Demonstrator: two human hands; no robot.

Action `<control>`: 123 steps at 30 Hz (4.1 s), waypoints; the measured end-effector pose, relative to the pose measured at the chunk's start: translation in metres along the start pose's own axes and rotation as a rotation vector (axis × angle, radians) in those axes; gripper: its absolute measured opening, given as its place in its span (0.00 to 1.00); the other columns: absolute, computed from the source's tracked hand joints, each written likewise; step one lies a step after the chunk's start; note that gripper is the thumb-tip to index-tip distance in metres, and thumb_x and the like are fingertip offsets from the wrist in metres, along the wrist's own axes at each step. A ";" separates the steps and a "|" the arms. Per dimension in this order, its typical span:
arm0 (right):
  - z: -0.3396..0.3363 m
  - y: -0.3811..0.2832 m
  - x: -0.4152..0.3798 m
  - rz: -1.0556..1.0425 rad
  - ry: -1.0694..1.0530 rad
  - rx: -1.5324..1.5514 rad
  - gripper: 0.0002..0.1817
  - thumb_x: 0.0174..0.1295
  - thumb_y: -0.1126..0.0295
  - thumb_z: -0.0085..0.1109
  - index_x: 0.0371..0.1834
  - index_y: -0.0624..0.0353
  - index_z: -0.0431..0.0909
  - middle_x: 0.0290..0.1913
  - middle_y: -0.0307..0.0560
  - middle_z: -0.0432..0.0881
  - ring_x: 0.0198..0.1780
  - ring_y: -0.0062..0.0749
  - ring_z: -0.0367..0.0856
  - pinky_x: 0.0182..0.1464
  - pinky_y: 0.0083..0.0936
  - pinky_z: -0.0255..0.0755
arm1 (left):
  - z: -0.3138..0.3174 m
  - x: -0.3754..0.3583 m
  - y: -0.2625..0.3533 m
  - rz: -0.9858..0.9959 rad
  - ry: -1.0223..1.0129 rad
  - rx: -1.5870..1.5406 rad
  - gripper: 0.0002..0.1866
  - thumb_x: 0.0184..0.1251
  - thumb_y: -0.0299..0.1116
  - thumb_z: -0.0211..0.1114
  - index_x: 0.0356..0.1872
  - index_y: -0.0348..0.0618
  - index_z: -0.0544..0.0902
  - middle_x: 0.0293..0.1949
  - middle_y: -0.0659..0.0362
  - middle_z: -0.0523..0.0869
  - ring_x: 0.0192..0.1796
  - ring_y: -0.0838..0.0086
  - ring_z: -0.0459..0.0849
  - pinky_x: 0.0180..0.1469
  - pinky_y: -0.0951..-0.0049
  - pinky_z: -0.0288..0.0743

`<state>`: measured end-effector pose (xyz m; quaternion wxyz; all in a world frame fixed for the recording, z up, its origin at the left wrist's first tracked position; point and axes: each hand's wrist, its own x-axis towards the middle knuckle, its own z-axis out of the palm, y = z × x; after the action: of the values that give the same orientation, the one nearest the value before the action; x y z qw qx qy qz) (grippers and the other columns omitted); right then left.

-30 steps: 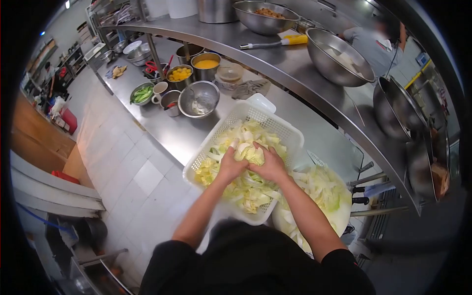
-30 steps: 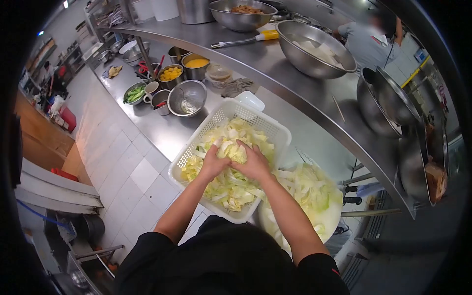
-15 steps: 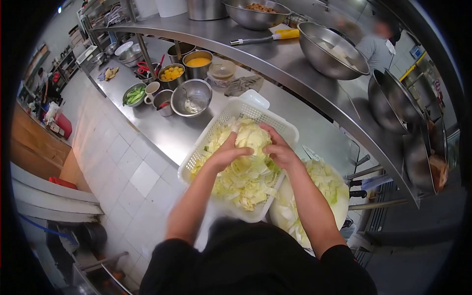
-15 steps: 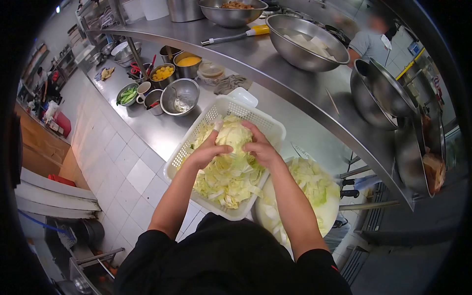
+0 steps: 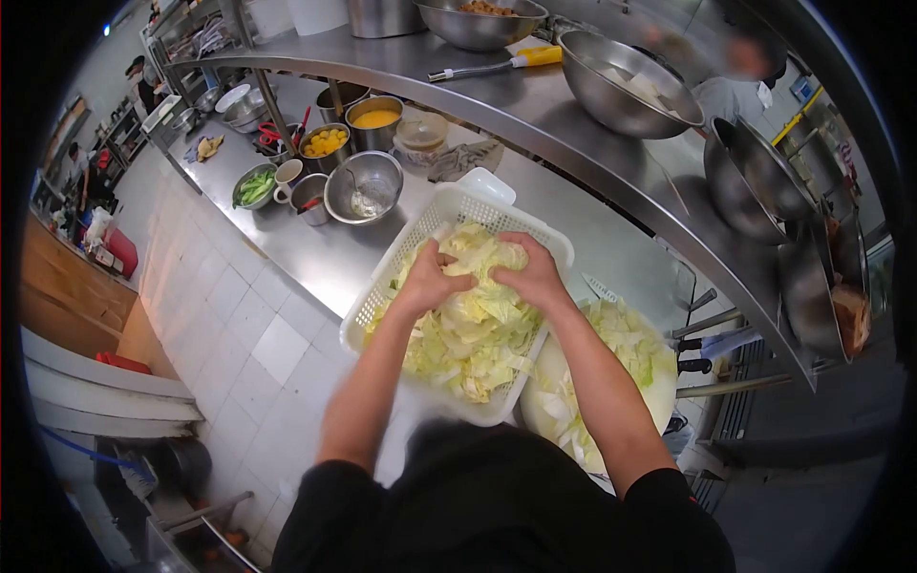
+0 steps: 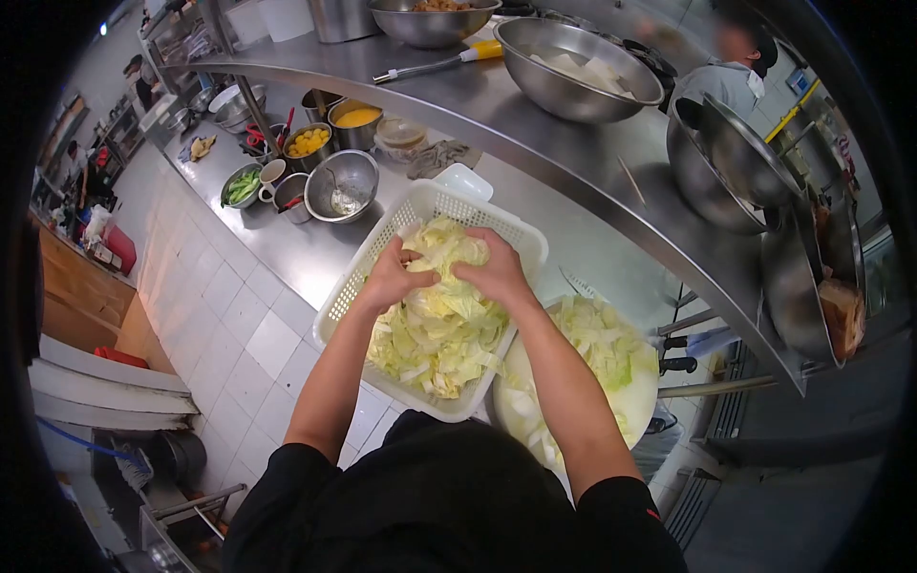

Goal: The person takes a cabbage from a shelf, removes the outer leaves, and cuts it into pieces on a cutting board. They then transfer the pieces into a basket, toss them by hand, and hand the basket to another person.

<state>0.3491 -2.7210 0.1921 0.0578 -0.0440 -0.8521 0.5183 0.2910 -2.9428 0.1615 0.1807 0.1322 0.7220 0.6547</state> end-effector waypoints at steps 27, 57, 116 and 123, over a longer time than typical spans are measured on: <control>0.022 -0.029 0.032 -0.024 -0.098 0.003 0.33 0.63 0.66 0.70 0.74 0.53 0.79 0.65 0.62 0.87 0.65 0.55 0.86 0.68 0.42 0.79 | -0.005 0.025 0.020 0.254 0.139 0.096 0.40 0.60 0.24 0.77 0.75 0.35 0.73 0.56 0.45 0.90 0.56 0.60 0.91 0.60 0.63 0.83; 0.006 0.007 0.029 -0.019 -0.212 0.067 0.29 0.59 0.81 0.66 0.67 0.59 0.81 0.54 0.40 0.88 0.54 0.25 0.85 0.58 0.26 0.80 | 0.006 0.013 0.001 0.329 -0.018 0.175 0.43 0.57 0.34 0.79 0.75 0.33 0.73 0.54 0.44 0.91 0.57 0.55 0.90 0.63 0.60 0.82; -0.082 0.132 -0.211 -0.053 0.579 -0.589 0.63 0.33 0.63 0.91 0.81 0.47 0.68 0.58 0.57 0.83 0.50 0.58 0.86 0.49 0.49 0.84 | 0.308 -0.052 -0.027 0.124 -0.106 0.077 0.28 0.80 0.43 0.60 0.73 0.36 0.74 0.38 0.36 0.88 0.42 0.40 0.87 0.47 0.47 0.78; -0.058 0.032 -0.132 -0.417 0.581 -0.556 0.61 0.32 0.67 0.88 0.79 0.41 0.70 0.49 0.53 0.84 0.49 0.55 0.87 0.49 0.47 0.85 | 0.202 -0.030 0.038 0.205 0.128 -0.096 0.20 0.82 0.36 0.62 0.63 0.30 0.79 0.51 0.50 0.90 0.54 0.68 0.87 0.58 0.66 0.80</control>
<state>0.4882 -2.6733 0.1830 0.3837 -0.0289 -0.8980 0.2133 0.4045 -2.7704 0.1858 0.0724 0.1544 0.6825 0.7107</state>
